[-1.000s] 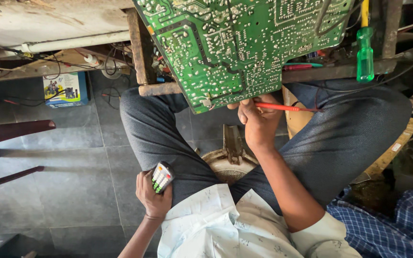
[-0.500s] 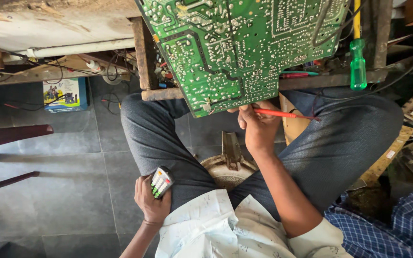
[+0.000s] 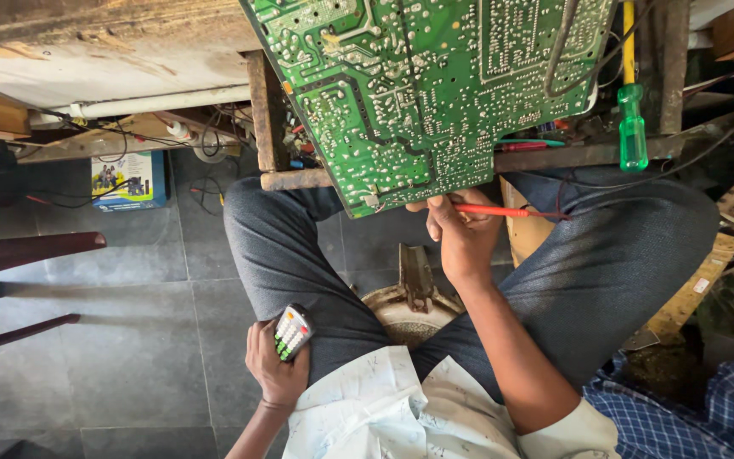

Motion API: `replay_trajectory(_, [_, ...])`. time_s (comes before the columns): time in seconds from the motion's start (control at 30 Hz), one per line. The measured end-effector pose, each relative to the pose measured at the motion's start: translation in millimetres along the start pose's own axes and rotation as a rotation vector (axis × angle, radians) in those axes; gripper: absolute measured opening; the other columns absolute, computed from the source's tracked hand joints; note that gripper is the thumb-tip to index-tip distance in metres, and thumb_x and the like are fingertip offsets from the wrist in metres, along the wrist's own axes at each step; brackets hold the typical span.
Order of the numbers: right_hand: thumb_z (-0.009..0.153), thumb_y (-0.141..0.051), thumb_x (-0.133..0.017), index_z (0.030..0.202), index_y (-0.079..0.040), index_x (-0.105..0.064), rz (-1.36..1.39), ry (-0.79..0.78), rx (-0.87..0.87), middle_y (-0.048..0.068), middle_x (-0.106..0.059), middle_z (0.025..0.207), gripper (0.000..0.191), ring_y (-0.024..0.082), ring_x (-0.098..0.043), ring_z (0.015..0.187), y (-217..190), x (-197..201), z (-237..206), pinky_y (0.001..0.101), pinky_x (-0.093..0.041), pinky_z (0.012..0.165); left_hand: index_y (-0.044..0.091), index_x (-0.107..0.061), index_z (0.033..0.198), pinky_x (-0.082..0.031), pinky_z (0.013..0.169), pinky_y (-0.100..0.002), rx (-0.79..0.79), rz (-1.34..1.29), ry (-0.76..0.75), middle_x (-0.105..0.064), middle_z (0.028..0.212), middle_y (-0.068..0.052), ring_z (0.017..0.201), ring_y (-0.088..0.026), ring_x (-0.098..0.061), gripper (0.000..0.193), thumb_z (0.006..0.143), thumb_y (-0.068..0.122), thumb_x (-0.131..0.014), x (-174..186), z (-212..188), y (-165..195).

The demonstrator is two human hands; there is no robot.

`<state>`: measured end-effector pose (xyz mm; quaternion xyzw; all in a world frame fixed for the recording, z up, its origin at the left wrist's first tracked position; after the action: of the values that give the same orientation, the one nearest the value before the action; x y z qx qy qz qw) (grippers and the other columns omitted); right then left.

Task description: The person sits on the floor in front of a large green circuit board mounted on a wooden stand and probes its solder side with a red multimeter test lead, moving the probe tip across different points on the board. They hold a TV remote control in the other hand, pressing its buttons at times, and briefly lift and reposition the remote.

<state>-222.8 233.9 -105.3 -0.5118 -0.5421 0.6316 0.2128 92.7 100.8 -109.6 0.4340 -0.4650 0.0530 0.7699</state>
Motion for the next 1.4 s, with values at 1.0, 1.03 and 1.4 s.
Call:
replay_trajectory(1.0, [0.101, -0.02, -0.072, 0.105, 0.0, -0.066, 0.064, -0.002, 0.01, 0.018, -0.074, 0.094, 0.021, 0.009, -0.053, 0.062, 1.1, -1.3, -2.3, 0.0234, -0.041, 0.055, -0.002, -0.057, 0.107, -0.046, 0.08, -0.051, -0.036, 0.01, -0.002, -0.057, 0.097, -0.022, 0.09, -0.044, -0.056, 0.043, 0.069, 0.013, -0.07, -2.7, -3.7, 0.4])
replay_trajectory(1.03, [0.1, -0.021, -0.072, 0.105, 0.0, -0.066, 0.066, -0.013, 0.004, 0.018, -0.074, 0.094, 0.022, 0.008, -0.053, 0.062, 0.9, -0.9, -2.2, 0.0232, -0.041, 0.055, -0.002, -0.057, 0.107, -0.046, 0.08, -0.051, -0.025, 0.014, -0.006, -0.057, 0.096, -0.022, 0.09, -0.044, -0.056, 0.043, 0.07, 0.013, -0.071, -3.0, -3.9, 0.2])
replay_trajectory(1.4, [0.101, -0.02, -0.073, 0.103, 0.0, -0.067, 0.044, -0.017, 0.003, 0.019, -0.074, 0.094, 0.021, 0.009, -0.052, 0.062, 0.6, 1.6, -1.6, 0.0231, -0.042, 0.055, -0.003, -0.058, 0.109, -0.046, 0.082, -0.05, -0.017, 0.024, -0.008, -0.058, 0.097, -0.021, 0.091, -0.043, -0.057, 0.043, 0.07, 0.012, -0.071, -5.1, -4.9, 0.5])
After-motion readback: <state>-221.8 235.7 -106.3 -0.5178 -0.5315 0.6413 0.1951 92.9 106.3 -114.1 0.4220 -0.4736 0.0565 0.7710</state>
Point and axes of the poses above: each hand's wrist, its own z-axis towards the middle knuckle, its own x-axis out of the back of the hand, y = z × x, the point moved 4 cm from there along z, towards the middle knuckle
